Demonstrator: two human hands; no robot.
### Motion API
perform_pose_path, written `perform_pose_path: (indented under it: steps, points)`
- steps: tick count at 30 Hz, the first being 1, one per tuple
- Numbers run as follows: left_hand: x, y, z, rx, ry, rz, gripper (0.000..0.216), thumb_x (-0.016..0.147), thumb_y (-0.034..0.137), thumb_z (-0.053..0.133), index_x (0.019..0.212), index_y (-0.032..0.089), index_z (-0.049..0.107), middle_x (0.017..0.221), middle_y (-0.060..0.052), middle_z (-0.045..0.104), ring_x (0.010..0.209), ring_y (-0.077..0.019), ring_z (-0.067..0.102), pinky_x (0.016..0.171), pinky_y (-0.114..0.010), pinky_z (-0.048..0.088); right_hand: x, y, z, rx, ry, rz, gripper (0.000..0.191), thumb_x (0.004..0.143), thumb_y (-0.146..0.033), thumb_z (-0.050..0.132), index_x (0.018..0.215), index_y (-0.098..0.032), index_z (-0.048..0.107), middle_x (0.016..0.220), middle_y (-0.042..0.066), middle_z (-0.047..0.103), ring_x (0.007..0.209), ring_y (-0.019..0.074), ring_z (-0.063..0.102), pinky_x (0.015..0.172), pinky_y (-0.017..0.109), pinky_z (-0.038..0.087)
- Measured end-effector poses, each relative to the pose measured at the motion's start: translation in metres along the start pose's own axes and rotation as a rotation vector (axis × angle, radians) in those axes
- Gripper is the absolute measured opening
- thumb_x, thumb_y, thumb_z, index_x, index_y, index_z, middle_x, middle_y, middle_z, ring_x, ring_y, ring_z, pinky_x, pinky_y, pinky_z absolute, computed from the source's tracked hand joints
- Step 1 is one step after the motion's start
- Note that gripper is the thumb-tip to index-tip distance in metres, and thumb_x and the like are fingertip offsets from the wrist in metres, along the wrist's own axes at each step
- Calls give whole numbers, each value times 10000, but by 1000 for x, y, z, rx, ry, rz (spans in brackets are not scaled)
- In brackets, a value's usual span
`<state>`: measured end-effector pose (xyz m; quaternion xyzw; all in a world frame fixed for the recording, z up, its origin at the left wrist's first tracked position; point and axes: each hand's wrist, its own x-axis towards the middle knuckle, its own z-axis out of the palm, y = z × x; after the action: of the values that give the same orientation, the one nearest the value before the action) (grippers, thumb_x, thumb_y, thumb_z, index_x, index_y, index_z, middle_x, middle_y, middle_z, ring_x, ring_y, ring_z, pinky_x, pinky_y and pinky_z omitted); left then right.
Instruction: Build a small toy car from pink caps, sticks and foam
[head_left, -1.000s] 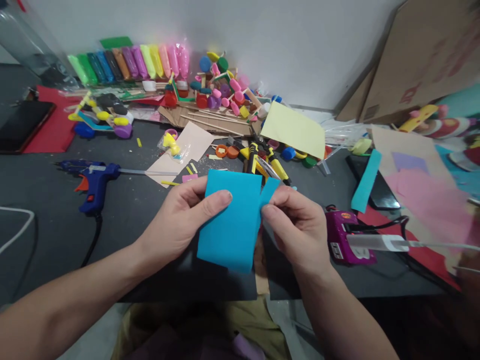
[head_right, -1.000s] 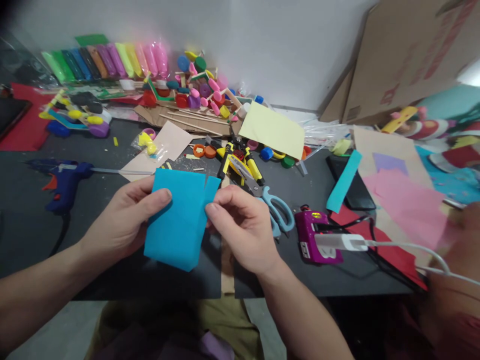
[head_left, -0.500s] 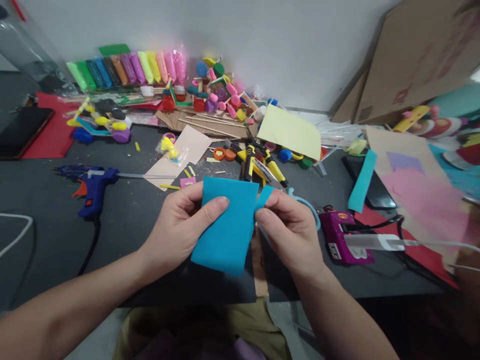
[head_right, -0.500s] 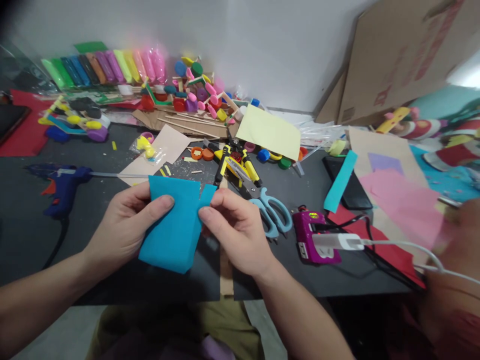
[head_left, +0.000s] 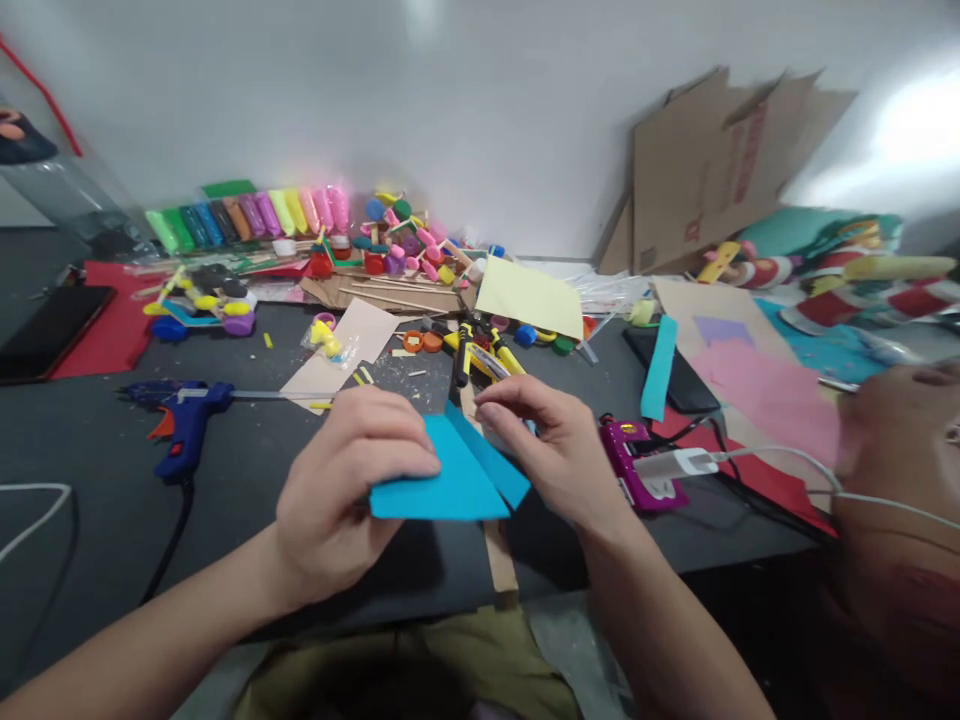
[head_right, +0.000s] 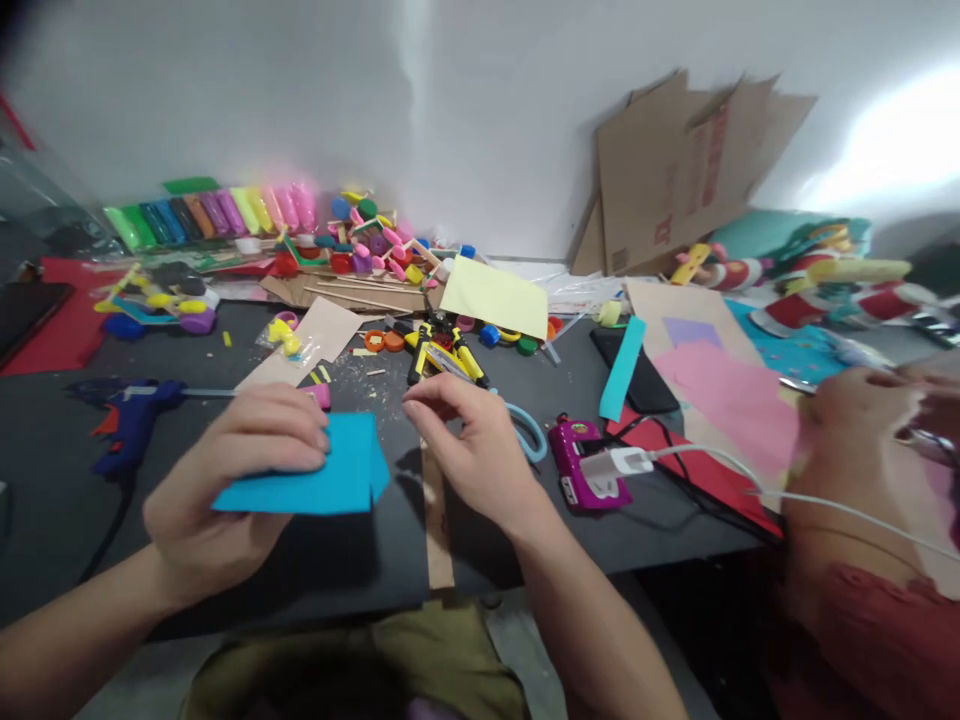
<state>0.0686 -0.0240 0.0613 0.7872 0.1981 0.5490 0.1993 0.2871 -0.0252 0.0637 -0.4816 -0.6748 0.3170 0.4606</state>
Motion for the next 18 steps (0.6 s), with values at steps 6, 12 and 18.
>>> perform_pose_path:
  steps: [6, 12, 18]
  points:
    - [-39, 14, 3, 258, -224, 81, 234, 993, 130, 427, 965, 172, 655, 931, -89, 741, 983, -225, 636, 970, -441, 426, -9, 1, -39, -529, -10, 27, 173, 962, -290, 583, 880, -180, 688, 754, 10, 707, 660, 153, 620, 620, 257, 425]
    - [-74, 15, 10, 368, -252, 143, 378, 1044, 135, 313, 903, 142, 664, 855, -87, 732, 893, -199, 629, 864, -362, 449, -15, 21, -31, -718, -119, 70, 151, 950, -249, 571, 918, -184, 704, 848, 59, 748, 730, 204, 658, 656, 288, 405]
    - [-86, 17, 7, 446, -238, 154, 354, 1021, 88, 335, 885, 146, 656, 833, -64, 740, 860, -186, 637, 865, -356, 447, -4, 16, -22, -807, -217, 45, 154, 971, -242, 562, 911, -200, 697, 853, 35, 751, 730, 182, 663, 667, 266, 414]
